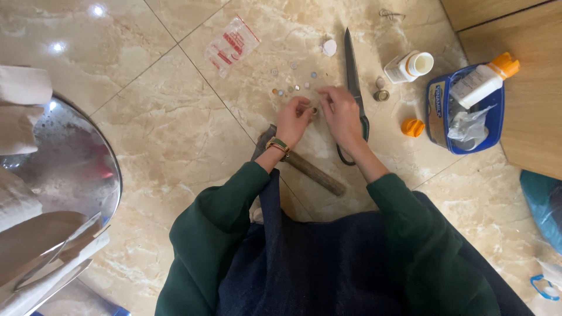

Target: Assembling or sorting small metal snap fasteners on the floor using hands and a hammer.

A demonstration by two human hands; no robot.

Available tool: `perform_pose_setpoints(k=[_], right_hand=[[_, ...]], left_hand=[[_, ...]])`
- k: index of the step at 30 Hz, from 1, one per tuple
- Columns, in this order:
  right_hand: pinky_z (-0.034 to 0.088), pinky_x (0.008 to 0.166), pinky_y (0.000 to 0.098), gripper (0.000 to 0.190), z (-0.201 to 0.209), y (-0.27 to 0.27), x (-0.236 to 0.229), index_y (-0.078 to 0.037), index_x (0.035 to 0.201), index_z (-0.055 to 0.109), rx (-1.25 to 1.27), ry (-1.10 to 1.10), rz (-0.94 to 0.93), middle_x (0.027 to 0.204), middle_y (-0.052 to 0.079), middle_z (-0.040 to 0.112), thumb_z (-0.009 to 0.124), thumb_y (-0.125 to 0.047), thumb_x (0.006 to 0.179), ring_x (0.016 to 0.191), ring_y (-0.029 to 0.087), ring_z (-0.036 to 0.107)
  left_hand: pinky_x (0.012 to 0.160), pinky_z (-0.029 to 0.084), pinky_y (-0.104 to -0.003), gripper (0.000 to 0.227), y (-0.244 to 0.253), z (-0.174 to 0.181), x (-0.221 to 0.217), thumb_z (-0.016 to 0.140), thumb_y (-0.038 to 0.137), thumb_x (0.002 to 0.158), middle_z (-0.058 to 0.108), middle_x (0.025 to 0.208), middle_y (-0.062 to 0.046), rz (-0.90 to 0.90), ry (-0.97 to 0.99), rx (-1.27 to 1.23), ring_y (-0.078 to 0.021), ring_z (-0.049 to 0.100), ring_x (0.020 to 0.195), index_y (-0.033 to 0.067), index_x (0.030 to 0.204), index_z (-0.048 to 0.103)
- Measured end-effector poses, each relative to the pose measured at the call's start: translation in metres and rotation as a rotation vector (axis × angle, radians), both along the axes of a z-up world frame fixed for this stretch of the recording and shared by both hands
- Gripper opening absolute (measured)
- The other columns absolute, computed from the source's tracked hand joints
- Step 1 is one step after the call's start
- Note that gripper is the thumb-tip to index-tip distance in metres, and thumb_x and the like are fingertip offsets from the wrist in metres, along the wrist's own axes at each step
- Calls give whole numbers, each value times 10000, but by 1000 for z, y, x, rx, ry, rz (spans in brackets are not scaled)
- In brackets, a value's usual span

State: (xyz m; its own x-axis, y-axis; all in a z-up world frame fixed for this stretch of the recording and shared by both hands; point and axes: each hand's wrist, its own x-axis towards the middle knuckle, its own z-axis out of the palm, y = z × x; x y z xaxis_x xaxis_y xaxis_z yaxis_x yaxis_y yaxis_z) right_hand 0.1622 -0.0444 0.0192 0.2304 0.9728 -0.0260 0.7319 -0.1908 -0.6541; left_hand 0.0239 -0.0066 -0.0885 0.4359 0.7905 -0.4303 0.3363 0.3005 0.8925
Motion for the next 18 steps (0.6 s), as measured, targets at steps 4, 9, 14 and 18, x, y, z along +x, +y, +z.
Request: perform_pose_setpoints(k=[4,9,14,18], right_hand=[[546,797,385,144,-15,21,2,-68,1092,731,126,-84,101,865,90,621,697,11,977,854,279,658],[534,816,394,178,-34,37,-2,-80,1091,724,98,-122,135,885,83,589,706,17,943,895,276,646],[532,831,395,172,-36,37,3,-75,1102,721,65,-69,118,892,84,574,702,11,954,917,285,638],[539,828,414,159,-32,33,7,-88,1104,714,63,-43,105,885,78,548,716,-21,959,931,303,626]], left_hand=[[746,622,-383,187,2,10,-2,598,96,1003,714,1005,-202,10,-36,48,-274,762,845,24,1170,642],[745,591,-422,218,7,14,-6,566,165,1029,736,863,-111,-98,63,232,-287,756,815,74,1213,642],[827,574,-502,326,2,4,-1,706,215,914,720,934,-172,-240,143,365,-396,703,968,92,1213,661],[842,580,-448,263,9,22,4,666,120,931,699,930,-139,-291,223,378,-361,685,992,86,1192,675]])
